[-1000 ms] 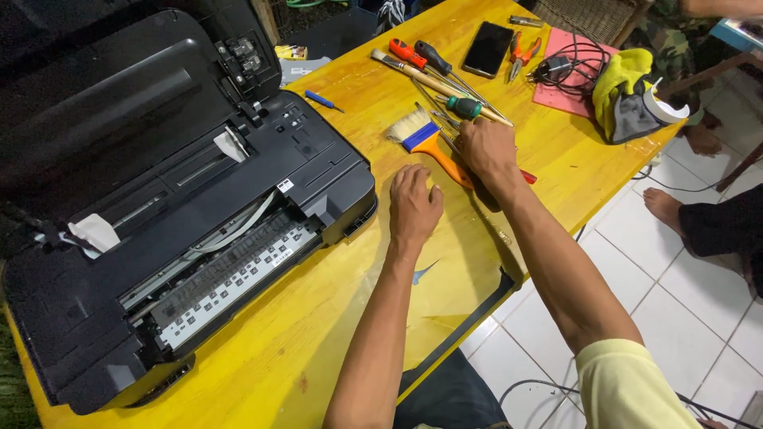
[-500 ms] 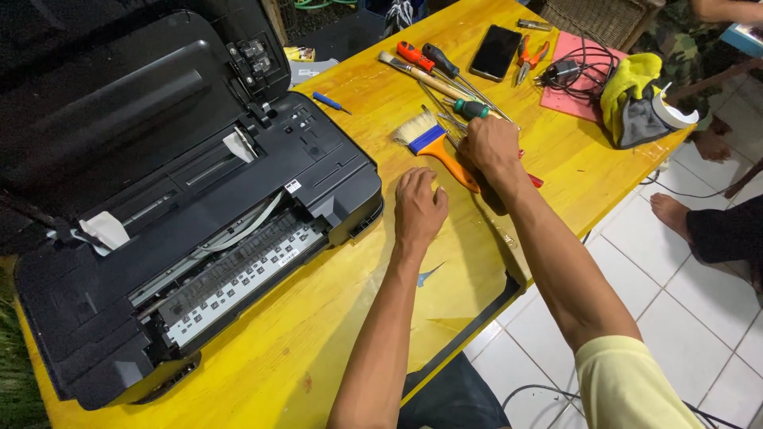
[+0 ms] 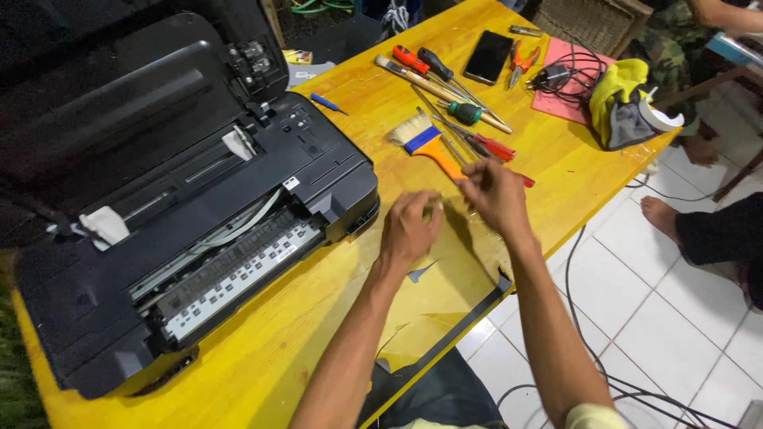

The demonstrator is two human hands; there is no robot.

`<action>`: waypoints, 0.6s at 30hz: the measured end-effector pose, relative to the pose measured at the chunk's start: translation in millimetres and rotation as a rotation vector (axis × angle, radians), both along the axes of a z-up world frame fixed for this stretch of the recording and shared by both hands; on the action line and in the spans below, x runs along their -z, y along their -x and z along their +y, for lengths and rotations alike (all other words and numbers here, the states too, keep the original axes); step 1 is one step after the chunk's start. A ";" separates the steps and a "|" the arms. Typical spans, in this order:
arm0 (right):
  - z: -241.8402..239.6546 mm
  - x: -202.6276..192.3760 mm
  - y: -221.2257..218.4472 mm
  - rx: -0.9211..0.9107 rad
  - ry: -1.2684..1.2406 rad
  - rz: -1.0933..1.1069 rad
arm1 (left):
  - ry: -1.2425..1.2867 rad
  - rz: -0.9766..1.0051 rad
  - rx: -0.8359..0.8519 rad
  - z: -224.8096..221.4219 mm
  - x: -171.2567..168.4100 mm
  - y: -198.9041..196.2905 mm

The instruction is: The person uses a brush to clean the exterior and interior surfaces of a disassembled printer. They then use a screwdriver to remove a small part, flip the printer over, and continue brushing the bottom and inside of the casing.

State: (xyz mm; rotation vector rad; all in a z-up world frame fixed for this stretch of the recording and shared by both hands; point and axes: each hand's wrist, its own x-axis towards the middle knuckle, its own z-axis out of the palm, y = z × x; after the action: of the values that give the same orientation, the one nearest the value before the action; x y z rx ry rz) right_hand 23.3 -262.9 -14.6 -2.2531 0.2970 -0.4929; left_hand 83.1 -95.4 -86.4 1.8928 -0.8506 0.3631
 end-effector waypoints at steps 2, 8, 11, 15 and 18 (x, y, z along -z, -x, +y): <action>32.8 9.6 21.7 -0.059 -0.043 -0.044 | -0.002 -0.110 -0.089 36.5 4.6 15.9; 109.6 33.8 52.4 -0.077 -0.202 0.046 | 0.021 -0.251 -0.540 145.8 -27.4 24.1; 132.0 42.1 54.9 -0.049 -0.201 0.128 | -0.077 -0.113 -0.542 154.4 -47.9 28.2; 147.0 42.3 51.7 -0.032 -0.117 0.145 | -0.350 -0.022 -0.540 150.7 -52.3 21.4; 155.9 36.2 53.6 -0.045 -0.104 0.077 | -0.355 0.020 -0.544 150.7 -58.1 23.2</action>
State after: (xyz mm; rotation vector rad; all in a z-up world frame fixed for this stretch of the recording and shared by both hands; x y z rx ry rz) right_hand -30.3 -107.0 -50.9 -2.1753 0.3041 -0.3598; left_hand 59.9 55.3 -28.3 2.4512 -0.3856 0.5459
